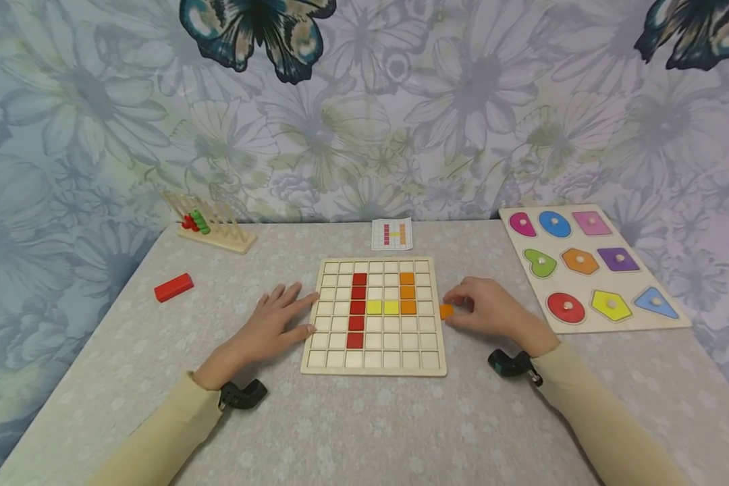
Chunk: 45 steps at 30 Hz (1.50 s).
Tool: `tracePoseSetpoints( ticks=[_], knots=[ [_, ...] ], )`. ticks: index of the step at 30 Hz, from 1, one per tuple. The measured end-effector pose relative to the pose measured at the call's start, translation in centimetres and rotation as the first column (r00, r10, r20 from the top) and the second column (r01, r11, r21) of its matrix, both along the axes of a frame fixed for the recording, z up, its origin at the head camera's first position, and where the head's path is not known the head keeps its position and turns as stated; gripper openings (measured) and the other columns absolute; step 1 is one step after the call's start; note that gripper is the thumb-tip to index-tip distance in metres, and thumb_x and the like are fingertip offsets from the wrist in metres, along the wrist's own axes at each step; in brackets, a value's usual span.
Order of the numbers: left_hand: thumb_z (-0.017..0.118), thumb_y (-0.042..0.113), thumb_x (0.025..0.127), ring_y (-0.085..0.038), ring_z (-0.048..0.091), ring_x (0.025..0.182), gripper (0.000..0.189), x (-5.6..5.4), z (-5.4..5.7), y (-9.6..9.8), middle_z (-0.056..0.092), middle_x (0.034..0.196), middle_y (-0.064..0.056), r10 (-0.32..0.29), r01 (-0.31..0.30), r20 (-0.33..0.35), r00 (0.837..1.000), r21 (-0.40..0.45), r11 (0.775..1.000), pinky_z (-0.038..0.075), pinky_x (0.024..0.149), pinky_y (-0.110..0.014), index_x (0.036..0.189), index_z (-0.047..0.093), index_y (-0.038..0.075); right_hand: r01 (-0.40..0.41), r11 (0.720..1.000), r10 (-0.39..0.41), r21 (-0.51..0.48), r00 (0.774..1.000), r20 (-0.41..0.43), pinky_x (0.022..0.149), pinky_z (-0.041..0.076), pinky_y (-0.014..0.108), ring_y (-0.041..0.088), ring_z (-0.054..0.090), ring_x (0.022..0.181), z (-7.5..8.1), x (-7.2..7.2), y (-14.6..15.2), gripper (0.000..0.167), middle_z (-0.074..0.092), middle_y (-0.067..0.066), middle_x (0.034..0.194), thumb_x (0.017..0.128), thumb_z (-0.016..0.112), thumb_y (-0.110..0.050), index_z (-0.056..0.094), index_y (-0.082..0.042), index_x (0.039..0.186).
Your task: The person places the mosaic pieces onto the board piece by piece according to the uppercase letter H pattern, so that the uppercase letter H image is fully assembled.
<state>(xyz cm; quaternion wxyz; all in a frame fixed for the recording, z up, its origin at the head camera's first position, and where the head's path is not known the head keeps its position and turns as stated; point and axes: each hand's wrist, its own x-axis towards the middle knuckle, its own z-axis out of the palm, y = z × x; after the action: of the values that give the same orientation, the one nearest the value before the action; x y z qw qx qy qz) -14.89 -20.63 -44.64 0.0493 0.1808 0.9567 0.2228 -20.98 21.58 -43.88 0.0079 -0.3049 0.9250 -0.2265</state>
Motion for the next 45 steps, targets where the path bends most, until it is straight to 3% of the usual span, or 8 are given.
tracePoseSetpoints(
  ticks=[19,45],
  knots=[
    [0.062,0.037,0.102,-0.057,0.012,0.153,0.062,-0.02,-0.10,-0.05,0.025,0.166,-0.029,0.006,-0.006,0.003,1.000,0.002,1.000,0.012,0.117,-0.077,0.157,0.044,0.016,0.008,1.000,-0.008,-0.015,1.000,0.017,0.063,0.041,0.021,0.008,0.047,0.071,-0.17,0.04,-0.15,0.021,0.061,-0.005,0.084,0.081,0.086,-0.017,0.081,-0.012,0.101],
    [0.061,0.039,0.102,-0.056,0.012,0.154,0.062,-0.03,-0.21,-0.11,0.025,0.166,-0.027,0.010,-0.010,0.007,1.000,0.002,1.000,0.011,0.117,-0.077,0.157,0.044,0.018,0.021,1.000,-0.021,-0.012,1.000,-0.006,0.066,0.047,0.021,0.007,0.052,0.072,0.12,0.08,0.27,0.021,0.069,-0.007,0.084,0.081,0.085,-0.017,0.078,-0.010,0.099]
  ],
)
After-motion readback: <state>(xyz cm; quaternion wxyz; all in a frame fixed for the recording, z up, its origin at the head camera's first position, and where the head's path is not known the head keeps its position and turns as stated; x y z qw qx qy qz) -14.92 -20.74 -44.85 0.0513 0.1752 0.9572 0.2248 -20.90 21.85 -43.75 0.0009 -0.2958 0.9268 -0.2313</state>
